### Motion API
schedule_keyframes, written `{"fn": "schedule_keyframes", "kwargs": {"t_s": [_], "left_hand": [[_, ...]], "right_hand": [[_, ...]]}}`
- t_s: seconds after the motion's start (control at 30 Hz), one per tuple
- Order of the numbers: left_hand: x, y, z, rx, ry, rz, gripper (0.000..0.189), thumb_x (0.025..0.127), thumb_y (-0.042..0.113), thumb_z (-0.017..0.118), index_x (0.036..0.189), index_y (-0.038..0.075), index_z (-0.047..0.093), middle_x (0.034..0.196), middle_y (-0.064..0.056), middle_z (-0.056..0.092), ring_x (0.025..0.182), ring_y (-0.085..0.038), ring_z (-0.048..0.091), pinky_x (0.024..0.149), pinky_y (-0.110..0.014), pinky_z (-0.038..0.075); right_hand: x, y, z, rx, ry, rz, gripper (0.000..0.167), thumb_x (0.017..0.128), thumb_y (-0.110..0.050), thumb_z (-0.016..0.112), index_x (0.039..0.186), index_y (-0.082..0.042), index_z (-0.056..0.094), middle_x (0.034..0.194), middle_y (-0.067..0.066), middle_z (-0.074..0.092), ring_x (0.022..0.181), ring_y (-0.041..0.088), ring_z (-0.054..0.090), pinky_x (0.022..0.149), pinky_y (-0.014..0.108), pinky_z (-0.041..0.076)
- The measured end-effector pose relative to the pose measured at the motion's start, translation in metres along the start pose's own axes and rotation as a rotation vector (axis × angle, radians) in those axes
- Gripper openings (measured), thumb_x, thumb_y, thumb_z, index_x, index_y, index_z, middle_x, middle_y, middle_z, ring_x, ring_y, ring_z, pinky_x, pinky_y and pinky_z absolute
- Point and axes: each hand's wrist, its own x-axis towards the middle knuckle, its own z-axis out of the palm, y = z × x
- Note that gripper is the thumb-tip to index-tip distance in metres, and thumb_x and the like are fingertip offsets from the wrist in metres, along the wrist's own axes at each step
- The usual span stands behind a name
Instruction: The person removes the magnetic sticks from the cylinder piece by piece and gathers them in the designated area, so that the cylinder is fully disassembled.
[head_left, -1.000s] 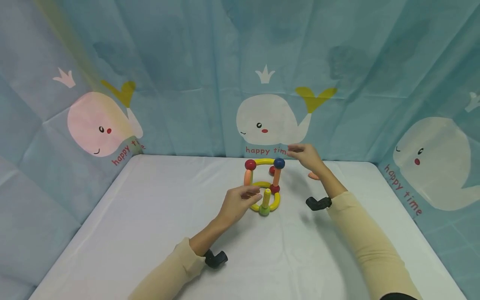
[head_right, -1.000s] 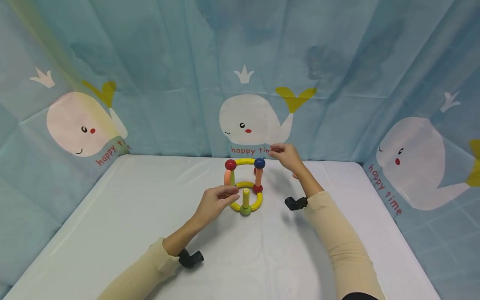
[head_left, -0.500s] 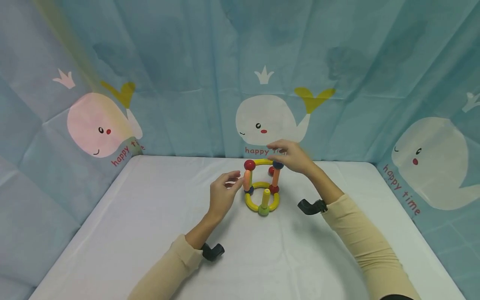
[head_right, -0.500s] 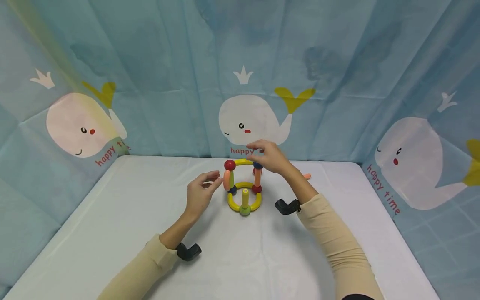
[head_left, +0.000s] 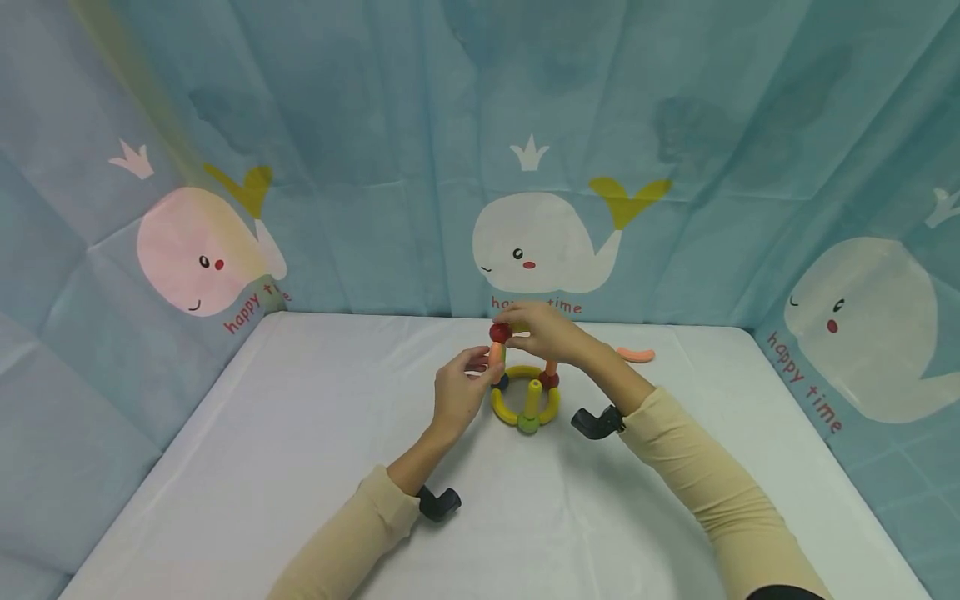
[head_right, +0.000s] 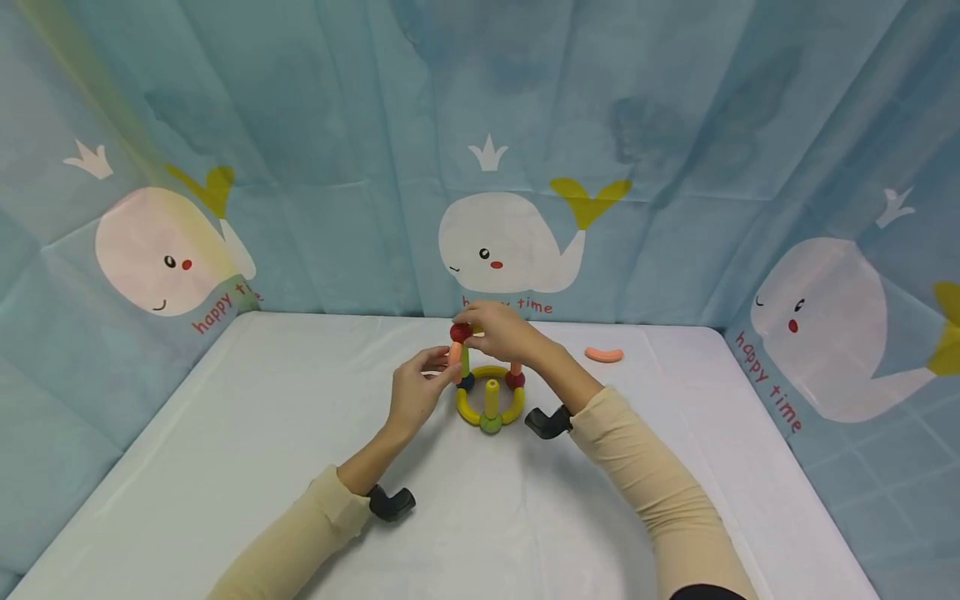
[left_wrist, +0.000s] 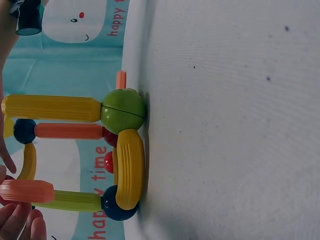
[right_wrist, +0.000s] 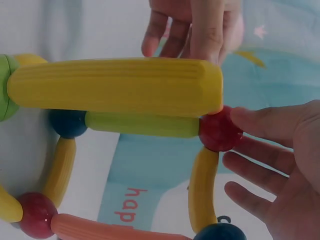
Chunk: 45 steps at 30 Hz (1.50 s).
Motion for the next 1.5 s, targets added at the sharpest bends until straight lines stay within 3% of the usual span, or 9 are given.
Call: {"fn": "schedule_keyframes", "kwargs": {"t_s": [0.33, 0.6, 1.03, 1.13, 1.27, 1.37, 1.5], "left_hand": [[0.002, -0.003, 0.0, -0.036, -0.009, -0.02, 0.033, 0.086, 0.018, 0.075, 0.112, 0.0, 0.069, 0.099, -0.013, 0.074, 0.087, -0.024, 0.07, 0.076, -0.03, 0.06], [0.002, -0.006, -0.002, -0.062, -0.014, -0.036, 0.028, 0.088, 0.018, 0.073, 0.109, 0.0, 0.07, 0.097, -0.013, 0.073, 0.088, -0.023, 0.069, 0.075, -0.026, 0.06], [-0.001, -0.008, -0.002, -0.08, -0.079, -0.081, 0.031, 0.089, 0.019, 0.072, 0.114, 0.001, 0.067, 0.099, -0.012, 0.072, 0.09, -0.023, 0.068, 0.076, -0.025, 0.059], [-0.003, -0.009, -0.004, -0.045, -0.119, -0.098, 0.033, 0.088, 0.02, 0.072, 0.115, 0.001, 0.067, 0.102, -0.012, 0.073, 0.091, -0.024, 0.068, 0.079, -0.029, 0.059], [-0.006, -0.009, -0.007, 0.038, -0.213, -0.175, 0.037, 0.088, 0.021, 0.072, 0.119, 0.001, 0.066, 0.106, -0.012, 0.072, 0.096, -0.024, 0.068, 0.083, -0.036, 0.058], [-0.009, -0.011, -0.009, 0.096, -0.31, -0.238, 0.036, 0.088, 0.021, 0.072, 0.118, 0.001, 0.067, 0.104, -0.011, 0.073, 0.097, -0.024, 0.069, 0.083, -0.035, 0.058], [-0.015, -0.014, -0.007, 0.116, -0.429, -0.243, 0.032, 0.089, 0.018, 0.07, 0.115, 0.0, 0.068, 0.103, -0.011, 0.074, 0.096, -0.024, 0.07, 0.082, -0.034, 0.058]], "right_hand": [[0.011, -0.004, 0.003, -0.13, -0.044, 0.005, 0.034, 0.091, -0.011, 0.068, 0.123, -0.004, 0.065, 0.117, 0.01, 0.067, 0.106, 0.025, 0.062, 0.093, 0.039, 0.054], [0.011, -0.004, 0.003, -0.128, -0.036, 0.001, 0.033, 0.09, -0.012, 0.07, 0.121, -0.004, 0.067, 0.111, 0.009, 0.068, 0.1, 0.023, 0.062, 0.088, 0.036, 0.055], [0.003, -0.003, 0.006, -0.076, 0.003, 0.001, 0.036, 0.09, -0.011, 0.07, 0.125, -0.003, 0.064, 0.121, 0.01, 0.065, 0.11, 0.025, 0.062, 0.094, 0.038, 0.054], [-0.006, -0.004, 0.003, -0.02, 0.046, 0.027, 0.038, 0.089, -0.01, 0.07, 0.126, -0.004, 0.063, 0.128, 0.013, 0.063, 0.118, 0.029, 0.06, 0.098, 0.041, 0.053], [-0.022, -0.004, 0.001, 0.068, 0.116, 0.076, 0.039, 0.088, -0.011, 0.071, 0.126, -0.006, 0.064, 0.129, 0.012, 0.063, 0.123, 0.03, 0.057, 0.1, 0.046, 0.051], [-0.037, -0.002, 0.003, 0.147, 0.163, 0.09, 0.038, 0.088, -0.013, 0.071, 0.125, -0.007, 0.065, 0.122, 0.011, 0.067, 0.11, 0.028, 0.062, 0.092, 0.046, 0.054], [-0.057, 0.006, 0.014, 0.278, 0.196, 0.116, 0.035, 0.09, -0.016, 0.07, 0.124, -0.007, 0.066, 0.115, 0.011, 0.069, 0.096, 0.023, 0.064, 0.084, 0.044, 0.056]]}}
